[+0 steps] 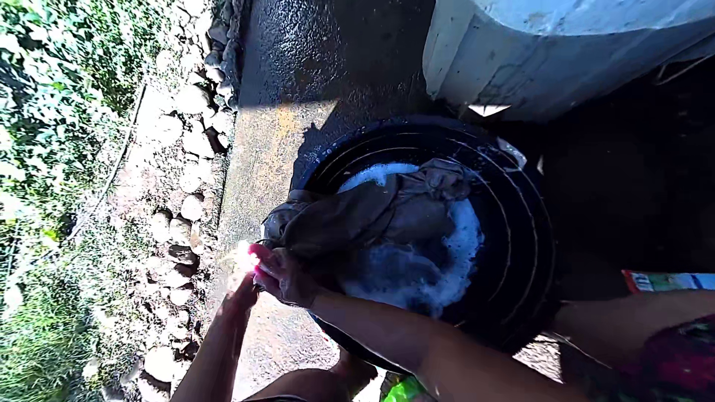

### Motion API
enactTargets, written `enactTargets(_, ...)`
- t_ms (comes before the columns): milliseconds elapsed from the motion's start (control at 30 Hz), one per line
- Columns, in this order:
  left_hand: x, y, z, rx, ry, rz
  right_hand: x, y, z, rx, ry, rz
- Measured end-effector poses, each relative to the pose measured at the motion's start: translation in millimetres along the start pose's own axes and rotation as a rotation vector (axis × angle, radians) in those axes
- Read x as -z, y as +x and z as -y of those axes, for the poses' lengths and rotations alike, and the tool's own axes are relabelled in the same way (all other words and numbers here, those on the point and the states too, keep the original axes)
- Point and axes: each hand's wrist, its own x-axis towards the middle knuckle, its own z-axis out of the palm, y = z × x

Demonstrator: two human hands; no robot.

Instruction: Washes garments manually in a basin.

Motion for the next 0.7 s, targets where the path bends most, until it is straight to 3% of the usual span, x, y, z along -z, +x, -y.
enactTargets(33,-3.4,1.6,-5.6,-0.078,-0.046,-0.06,-5.2,5.2,-18.6,-0.026,-0.148,-0.046)
enactTargets(100,3.5,8.2,-13.5,-0.157,-0.194,-0.047,22.4,21.3,-73.7,-0.186,-0.405,0.042)
enactTargets(200,16.8,12.2,-11.8,-0.158,-0.244,-0.094,136.2,33.2,-135.4,-0.485,-0.705,0.245)
enactTargets(300,20.6,21.7,-1.5,-0.136,-0.228,-0.157,239.1,32.8,-161.0,-0.845,-0.899,0.147)
enactTargets(367,3.1,24.3,1.8,-0.055,-0.155,-0.119,235.4,38.0,-133.6,-0.93,-0.841,-0.018)
enactTargets(433,-21.5,22.6,-6.3,0.032,-0.03,-0.011,173.7,34.2,-85.5,-0.765,-0.655,-0.125)
enactTargets(500,-41.3,16.7,-16.5,0.046,0.072,0.032,85.3,9.2,-59.5,-0.475,-0.468,-0.111)
enactTargets(533,-44.3,12.8,-18.1,0.025,0.1,0.028,55.9,-5.7,-60.5,-0.42,-0.427,-0.042)
enactTargets(567,-42.3,9.1,-17.6,-0.008,0.112,0.017,48.0,-16.1,-69.4,-0.475,-0.428,0.076)
enactTargets(633,-24.8,11.0,-8.6,-0.042,0.056,-0.018,91.3,-14.5,-108.9,-0.645,-0.578,0.317)
enactTargets(700,-1.0,17.7,10.3,-0.022,0.004,-0.09,165.7,-6.6,-146.6,-0.69,-0.752,0.389)
